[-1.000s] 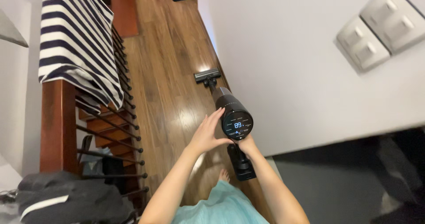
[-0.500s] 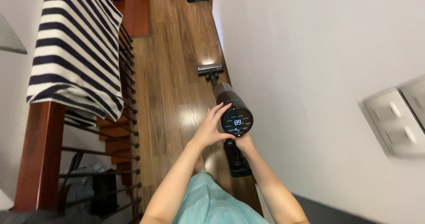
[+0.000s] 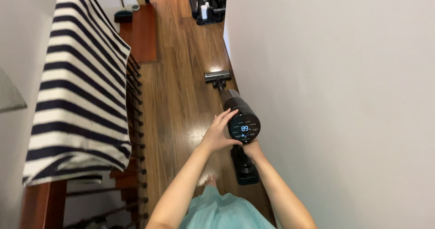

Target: The person cleans the wooden floor of a hallway and the entrance to a room using a cordless vacuum cleaner, moving the cleaner back and forth across the surface.

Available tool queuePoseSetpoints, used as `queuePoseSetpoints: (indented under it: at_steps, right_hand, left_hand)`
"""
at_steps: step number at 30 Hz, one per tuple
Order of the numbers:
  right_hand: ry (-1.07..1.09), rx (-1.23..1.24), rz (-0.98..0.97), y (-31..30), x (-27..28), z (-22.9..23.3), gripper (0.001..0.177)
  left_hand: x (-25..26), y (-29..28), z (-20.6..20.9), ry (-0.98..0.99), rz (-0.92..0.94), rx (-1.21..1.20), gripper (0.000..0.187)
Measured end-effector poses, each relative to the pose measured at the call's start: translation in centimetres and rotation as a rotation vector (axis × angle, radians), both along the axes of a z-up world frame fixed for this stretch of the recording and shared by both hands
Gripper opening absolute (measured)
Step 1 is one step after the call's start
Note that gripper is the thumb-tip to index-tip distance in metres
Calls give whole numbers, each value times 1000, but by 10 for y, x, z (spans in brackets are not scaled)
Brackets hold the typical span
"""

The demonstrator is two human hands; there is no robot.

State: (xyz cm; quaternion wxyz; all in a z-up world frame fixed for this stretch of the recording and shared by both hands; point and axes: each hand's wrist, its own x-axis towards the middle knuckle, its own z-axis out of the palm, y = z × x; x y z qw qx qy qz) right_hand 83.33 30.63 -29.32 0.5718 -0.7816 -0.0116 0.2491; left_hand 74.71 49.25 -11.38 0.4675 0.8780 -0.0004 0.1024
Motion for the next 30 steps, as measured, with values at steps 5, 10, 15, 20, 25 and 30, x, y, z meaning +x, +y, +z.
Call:
queuePoseSetpoints:
  at_steps: [5,10,15,20,25,30]
  right_hand:
    - [100,24,38,50,59,22,46]
    - [84,57,86,91,100,52,44]
    - [48,95,68,122,152,50,50]
    - [122,70,77,159,220,39,48]
    - [117,49,143,187,286,45,44]
    - [188,185,146,212,349,33,39]
  left_hand:
    - [59,56,-2,-43,-29,12,118]
    - [103,90,4,29,-6,-33,117]
    - [154,122,2,28,7,-31,116]
    - [219,154,2,-2,21,-23,117]
    - [281,179,12,101,61,-105,117]
    - [339,205,12,91,62,-110,116]
